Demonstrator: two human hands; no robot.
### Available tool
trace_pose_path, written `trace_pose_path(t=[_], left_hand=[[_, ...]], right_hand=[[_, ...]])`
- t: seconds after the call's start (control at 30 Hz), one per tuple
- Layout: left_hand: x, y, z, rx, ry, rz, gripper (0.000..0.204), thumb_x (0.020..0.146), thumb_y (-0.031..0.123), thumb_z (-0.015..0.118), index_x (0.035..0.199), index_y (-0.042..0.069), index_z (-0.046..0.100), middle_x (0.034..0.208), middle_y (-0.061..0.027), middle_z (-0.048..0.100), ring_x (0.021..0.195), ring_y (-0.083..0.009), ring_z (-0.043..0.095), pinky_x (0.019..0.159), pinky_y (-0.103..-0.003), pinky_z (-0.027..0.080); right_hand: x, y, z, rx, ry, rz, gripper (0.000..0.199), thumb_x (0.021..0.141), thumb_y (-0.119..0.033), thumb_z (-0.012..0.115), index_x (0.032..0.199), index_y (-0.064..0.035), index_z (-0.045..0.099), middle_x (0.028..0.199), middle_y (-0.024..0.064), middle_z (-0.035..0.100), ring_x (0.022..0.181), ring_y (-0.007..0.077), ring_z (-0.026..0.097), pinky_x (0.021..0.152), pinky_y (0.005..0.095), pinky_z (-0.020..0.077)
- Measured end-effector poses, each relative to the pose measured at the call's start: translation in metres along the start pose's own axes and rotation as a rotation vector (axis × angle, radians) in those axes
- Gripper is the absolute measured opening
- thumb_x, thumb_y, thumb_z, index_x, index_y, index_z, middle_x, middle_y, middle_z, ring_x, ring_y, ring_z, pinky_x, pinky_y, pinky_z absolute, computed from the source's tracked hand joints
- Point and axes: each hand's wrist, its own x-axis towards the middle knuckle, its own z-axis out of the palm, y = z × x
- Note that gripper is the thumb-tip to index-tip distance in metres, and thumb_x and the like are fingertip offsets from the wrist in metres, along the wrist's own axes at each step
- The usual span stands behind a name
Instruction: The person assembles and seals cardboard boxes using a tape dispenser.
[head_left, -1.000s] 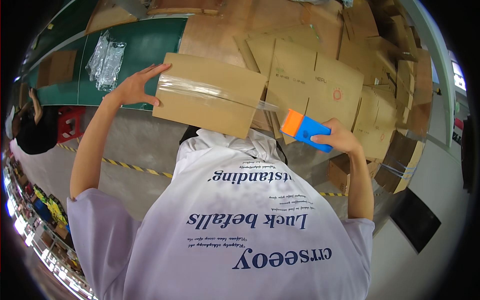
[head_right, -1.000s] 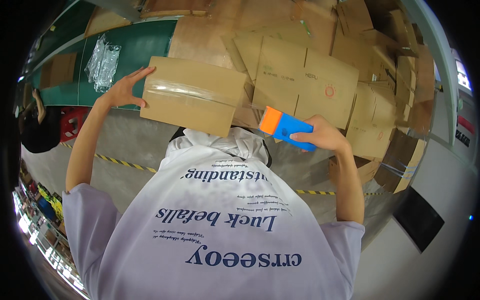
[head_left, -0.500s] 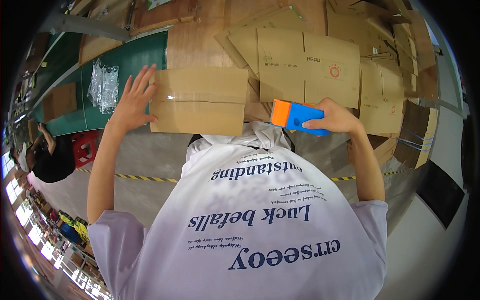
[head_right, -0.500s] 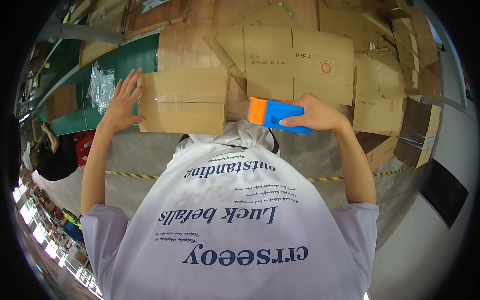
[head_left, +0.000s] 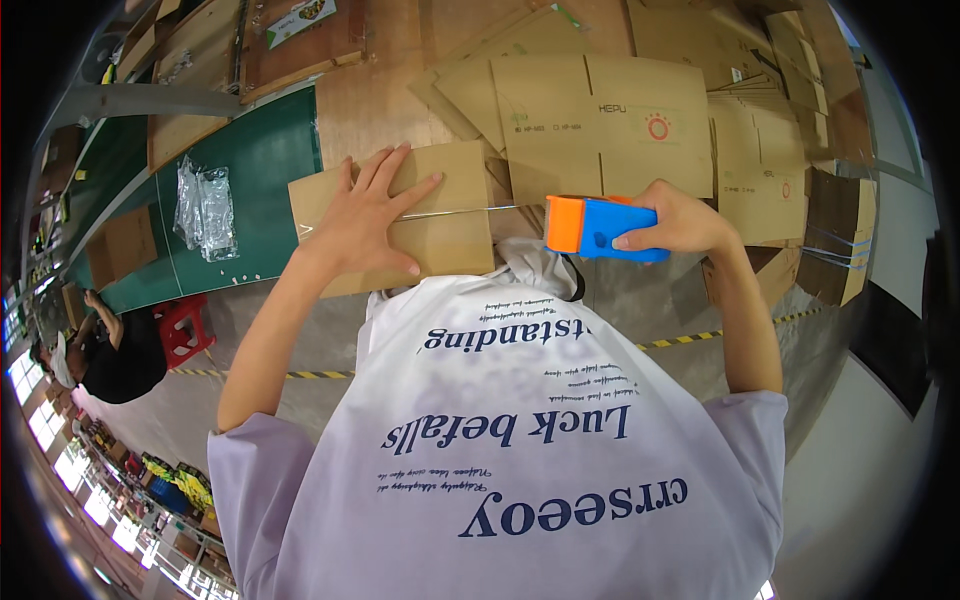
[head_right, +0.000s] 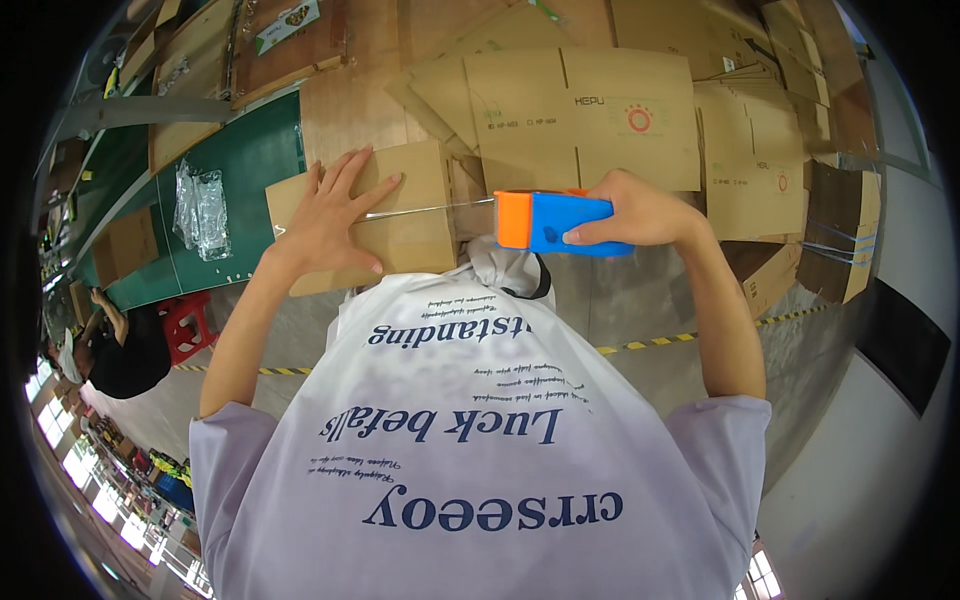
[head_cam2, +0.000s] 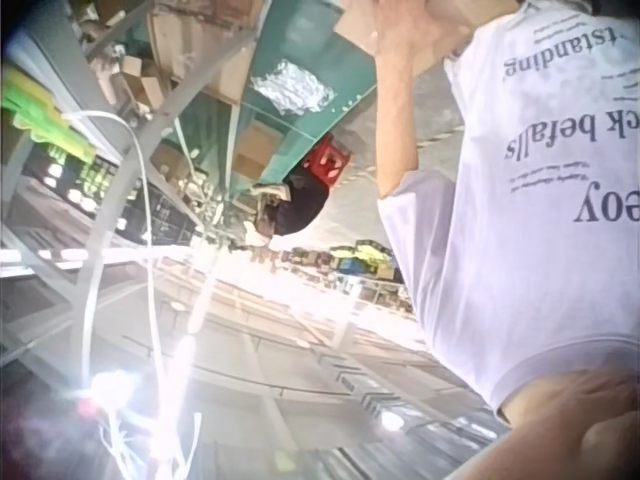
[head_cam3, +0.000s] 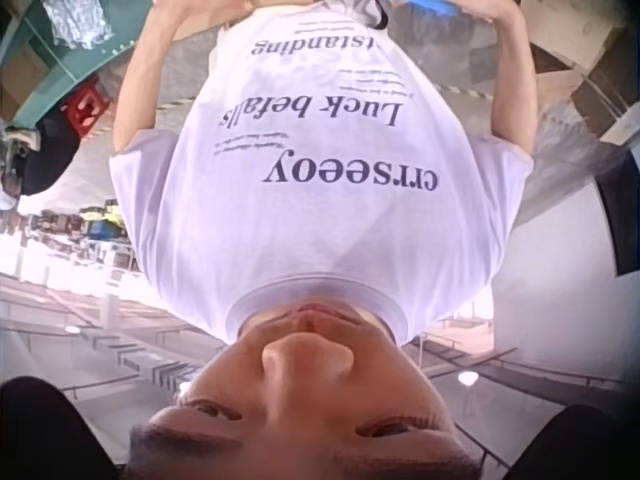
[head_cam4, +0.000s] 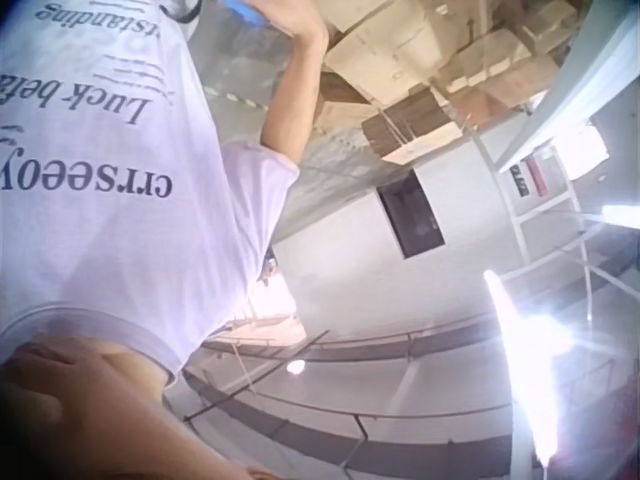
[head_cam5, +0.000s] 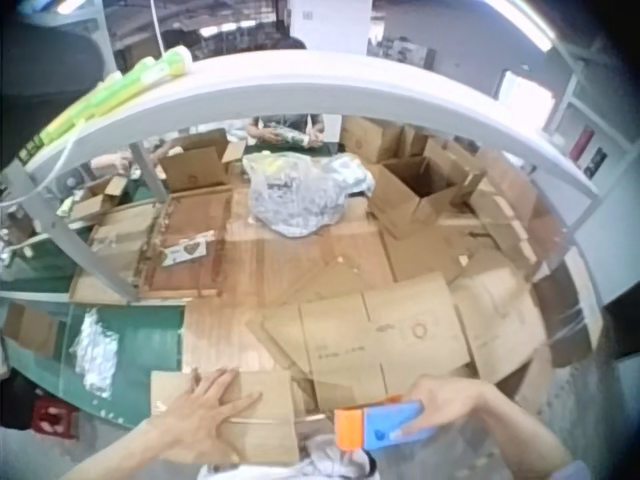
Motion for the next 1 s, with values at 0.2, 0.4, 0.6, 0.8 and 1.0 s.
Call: trace_pose_path(t=[0.2, 0.4, 0.6, 0.8, 1.0], left_hand=[[0.001, -0.008, 0.01, -0.081, 0.076, 0.01, 0.104, 0.048, 0.044, 0.085, 0.143, 0.03, 0.045, 0.153, -0.0156, 0.023, 0.14, -0.0334, 0.023, 0.114, -0.06, 0.014], [0.002, -0.014, 0.014, -0.092, 0.103, 0.018, 0.102, 0.051, 0.047, 0.084, 0.143, 0.031, 0.043, 0.153, -0.0137, 0.024, 0.14, -0.0318, 0.023, 0.113, -0.061, 0.014], [0.002, -0.01, 0.009, -0.08, 0.069, 0.004, 0.107, 0.052, 0.049, 0.084, 0.146, 0.03, 0.036, 0.154, -0.0127, 0.022, 0.141, -0.031, 0.021, 0.112, -0.062, 0.016], [0.002, -0.01, 0.009, -0.059, 0.059, -0.006, 0.112, 0.052, 0.051, 0.084, 0.148, 0.03, 0.032, 0.155, -0.0125, 0.02, 0.142, -0.0303, 0.02, 0.112, -0.062, 0.017], [0.002, -0.012, 0.012, -0.046, 0.061, -0.002, 0.113, 0.051, 0.054, 0.083, 0.149, 0.031, 0.031, 0.155, -0.0122, 0.019, 0.142, -0.0301, 0.02, 0.112, -0.062, 0.016]], right_hand=[[0.006, -0.003, -0.004, -0.012, -0.035, 0.042, 0.03, 0.077, -0.027, 0.074, 0.082, 0.0021, 0.069, 0.062, 0.0064, 0.061, 0.055, 0.012, 0.059, 0.054, 0.0274, 0.0473], [0.013, -0.004, -0.009, -0.034, -0.028, 0.084, 0.033, 0.077, -0.027, 0.074, 0.092, 0.0018, 0.07, 0.066, 0.0079, 0.063, 0.053, 0.0132, 0.06, 0.053, 0.0261, 0.0484], [0.02, -0.012, -0.012, -0.051, -0.023, 0.123, 0.036, 0.077, -0.026, 0.074, 0.087, 0.0079, 0.067, 0.068, 0.009, 0.064, 0.053, 0.0148, 0.063, 0.05, 0.0251, 0.0501], [0.03, 0.005, -0.017, -0.049, -0.013, 0.128, 0.041, 0.074, -0.03, 0.075, 0.101, 0.0008, 0.07, 0.07, 0.0105, 0.064, 0.051, 0.0154, 0.062, 0.052, 0.0268, 0.0515], [0.021, -0.017, -0.03, -0.146, -0.035, 0.107, 0.043, 0.074, -0.032, 0.075, 0.097, 0.0034, 0.07, 0.07, 0.0098, 0.064, 0.057, 0.0159, 0.064, 0.051, 0.0267, 0.0524]])
